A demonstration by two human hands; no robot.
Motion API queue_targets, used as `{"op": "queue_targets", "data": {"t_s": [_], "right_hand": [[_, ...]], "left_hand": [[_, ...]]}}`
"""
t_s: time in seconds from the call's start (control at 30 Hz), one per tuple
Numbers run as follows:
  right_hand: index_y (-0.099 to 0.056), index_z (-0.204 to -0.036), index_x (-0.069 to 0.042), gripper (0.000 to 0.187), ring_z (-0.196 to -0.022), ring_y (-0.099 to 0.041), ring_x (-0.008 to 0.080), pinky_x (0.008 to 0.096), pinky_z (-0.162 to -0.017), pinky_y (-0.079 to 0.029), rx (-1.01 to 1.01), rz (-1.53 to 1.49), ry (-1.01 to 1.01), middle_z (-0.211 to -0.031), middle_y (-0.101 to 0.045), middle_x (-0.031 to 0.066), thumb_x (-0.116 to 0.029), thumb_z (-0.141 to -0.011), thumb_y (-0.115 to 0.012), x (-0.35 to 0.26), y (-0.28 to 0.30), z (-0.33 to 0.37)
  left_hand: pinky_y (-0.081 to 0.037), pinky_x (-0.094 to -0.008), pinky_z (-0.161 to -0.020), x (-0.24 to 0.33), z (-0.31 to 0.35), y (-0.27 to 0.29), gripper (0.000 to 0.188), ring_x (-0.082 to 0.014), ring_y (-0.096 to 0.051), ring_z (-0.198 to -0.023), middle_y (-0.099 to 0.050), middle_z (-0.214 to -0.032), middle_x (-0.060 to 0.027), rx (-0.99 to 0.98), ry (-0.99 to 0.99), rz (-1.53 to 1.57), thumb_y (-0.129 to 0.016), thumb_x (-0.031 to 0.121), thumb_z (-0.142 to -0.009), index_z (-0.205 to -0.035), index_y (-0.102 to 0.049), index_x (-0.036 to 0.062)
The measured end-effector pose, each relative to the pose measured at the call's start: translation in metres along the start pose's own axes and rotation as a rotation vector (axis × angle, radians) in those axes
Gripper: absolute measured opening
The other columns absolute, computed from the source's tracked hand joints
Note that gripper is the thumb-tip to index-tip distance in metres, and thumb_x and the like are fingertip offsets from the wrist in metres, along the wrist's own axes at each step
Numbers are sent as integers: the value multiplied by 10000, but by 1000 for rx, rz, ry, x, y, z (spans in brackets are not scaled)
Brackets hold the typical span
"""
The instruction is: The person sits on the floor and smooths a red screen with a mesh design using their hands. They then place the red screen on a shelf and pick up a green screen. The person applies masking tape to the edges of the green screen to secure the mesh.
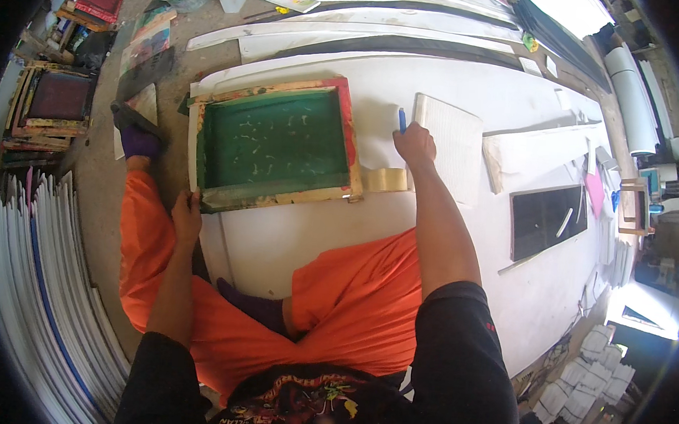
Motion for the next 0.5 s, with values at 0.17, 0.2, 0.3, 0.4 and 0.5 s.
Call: {"op": "queue_targets", "data": {"t_s": [0.17,0.2,0.3,0.4,0.5], "right_hand": [[-661,-1097,85,379,-739,-757,335,420,-609,-632,-37,-631,-127,-904,-730,238,-250,-995,-516,-17,30,38],[-653,-1084,89,371,-598,-719,300,380,-497,-602,-28,-740,-80,-856,-708,223,-243,-994,-514,-19,34,53],[-654,-1148,65,346,-557,-686,251,380,-502,-568,-139,-764,-37,-762,-672,161,-184,-1001,-464,-33,31,106],[-657,-1233,47,357,-670,-736,338,440,-589,-571,-176,-767,-43,-840,-723,229,-178,-1024,-475,-34,16,152],[-634,-1287,15,367,-857,-731,446,526,-745,-569,24,-501,215,-909,-731,269,-239,-1040,-536,-36,8,172]], "left_hand": [[-505,-427,-665,-9,-1,0,274,-363,-644,-693,-669,-804,-231,-23,37,-6,-665,217,-1043,-952,-613,-37],[-507,-425,-667,-10,-1,-2,274,-364,-645,-695,-672,-807,-230,-31,40,1,-668,220,-1042,-957,-616,-36],[-513,-421,-683,-8,-1,0,271,-354,-659,-709,-678,-818,-228,-5,19,13,-675,223,-1038,-970,-624,-35],[-517,-415,-699,-11,-1,0,265,-335,-669,-721,-681,-825,-226,16,1,7,-678,217,-1035,-980,-627,-37],[-517,-415,-708,-5,-2,-2,262,-330,-675,-737,-684,-834,-226,-15,5,34,-680,215,-1033,-980,-627,-36]]}}
Point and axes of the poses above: each hand's wrist, its own z-axis away from the middle knuckle, its own y-axis out of the back of the hand, x = y × z, the point moved 7 cm from there along -z, towards the middle knuckle
